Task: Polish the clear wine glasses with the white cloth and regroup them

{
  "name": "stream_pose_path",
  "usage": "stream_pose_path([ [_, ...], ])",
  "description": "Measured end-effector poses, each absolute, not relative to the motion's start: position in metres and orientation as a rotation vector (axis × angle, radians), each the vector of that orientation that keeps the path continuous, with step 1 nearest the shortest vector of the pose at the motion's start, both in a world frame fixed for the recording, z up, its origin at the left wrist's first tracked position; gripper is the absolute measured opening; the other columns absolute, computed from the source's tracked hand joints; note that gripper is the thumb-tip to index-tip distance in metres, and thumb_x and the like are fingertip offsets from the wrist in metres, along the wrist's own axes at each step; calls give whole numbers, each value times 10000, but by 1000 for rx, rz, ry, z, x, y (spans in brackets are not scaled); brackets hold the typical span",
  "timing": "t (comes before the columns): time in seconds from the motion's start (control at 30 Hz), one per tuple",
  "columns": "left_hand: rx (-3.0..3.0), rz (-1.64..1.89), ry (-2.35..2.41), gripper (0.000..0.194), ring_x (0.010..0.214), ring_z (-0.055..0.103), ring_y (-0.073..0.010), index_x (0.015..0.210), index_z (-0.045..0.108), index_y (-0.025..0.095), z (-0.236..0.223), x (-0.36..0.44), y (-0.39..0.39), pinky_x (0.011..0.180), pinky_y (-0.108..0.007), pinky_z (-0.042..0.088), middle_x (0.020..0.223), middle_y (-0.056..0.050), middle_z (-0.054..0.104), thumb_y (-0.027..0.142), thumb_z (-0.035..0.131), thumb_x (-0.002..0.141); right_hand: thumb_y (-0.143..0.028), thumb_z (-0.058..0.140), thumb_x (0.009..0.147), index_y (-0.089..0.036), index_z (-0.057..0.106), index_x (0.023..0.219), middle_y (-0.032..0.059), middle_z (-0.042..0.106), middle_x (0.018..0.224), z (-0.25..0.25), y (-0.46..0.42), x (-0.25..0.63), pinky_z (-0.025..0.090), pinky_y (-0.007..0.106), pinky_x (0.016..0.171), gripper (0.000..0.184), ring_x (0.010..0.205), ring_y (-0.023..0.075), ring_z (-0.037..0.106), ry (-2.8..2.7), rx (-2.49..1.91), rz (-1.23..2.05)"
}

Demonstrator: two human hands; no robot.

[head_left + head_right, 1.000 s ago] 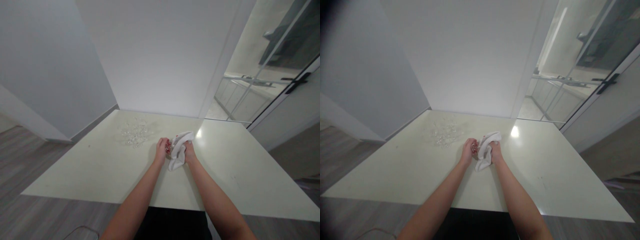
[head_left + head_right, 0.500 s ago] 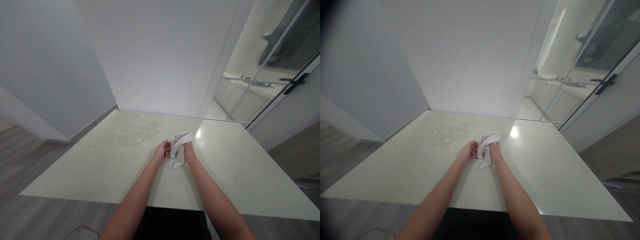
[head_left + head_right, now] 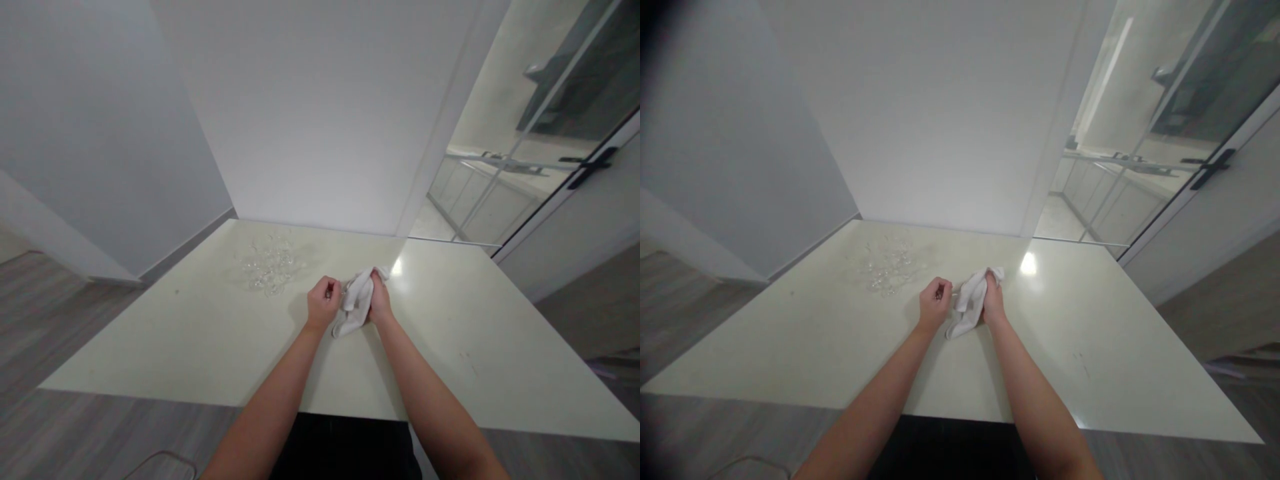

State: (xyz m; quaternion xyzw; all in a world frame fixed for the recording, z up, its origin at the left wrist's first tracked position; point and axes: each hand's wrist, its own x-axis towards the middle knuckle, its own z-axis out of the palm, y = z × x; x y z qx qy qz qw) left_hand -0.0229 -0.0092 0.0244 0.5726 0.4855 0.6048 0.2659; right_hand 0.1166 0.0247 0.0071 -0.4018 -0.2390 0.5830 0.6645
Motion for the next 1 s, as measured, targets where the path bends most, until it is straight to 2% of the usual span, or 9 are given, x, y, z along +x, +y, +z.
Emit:
stream_pose_path([
  [0.23,1243,1791,1302,304,593,498,-118,681,527,193,18,-29,8,553,-225,379,623,5,527,420,468,874,-424,615,761,-183,658,838,31,740,795,1,23,110,559,325,718,256,754,196,696,-456,-839,1538],
  [0.37,1062,1791,1295,333,554,480,-106,682,519,192,16,-31,12,506,-213,358,605,13,514,470,479,861,-393,712,698,-220,639,881,-18,729,813,-1,23,109,543,294,728,263,770,166,679,-551,-823,1354],
  [0.53,1011,1836,1353,345,567,487,-106,670,521,189,14,-34,14,509,-213,359,618,9,518,466,468,869,-539,616,770,-175,680,884,35,730,887,-3,21,111,508,276,801,387,848,166,668,-855,-932,1305],
  [0.73,1065,1891,1380,367,569,490,-107,665,522,184,12,-37,15,523,-216,369,611,10,510,457,430,892,-566,685,690,-162,686,795,37,717,705,2,15,115,504,304,685,417,697,201,677,-954,-942,1528],
  [0.9,1150,1861,1355,367,565,487,-109,651,533,178,15,-32,13,537,-222,373,601,9,515,425,424,901,-459,771,638,-194,689,895,18,734,793,5,13,123,492,280,693,378,720,193,676,-952,-863,1560],
  [1.0,1178,1874,1358,358,567,486,-110,648,534,178,19,-31,10,547,-223,373,591,11,510,405,428,903,-504,732,669,-199,694,883,24,736,816,4,14,125,493,295,729,374,756,201,676,-963,-901,1586],
])
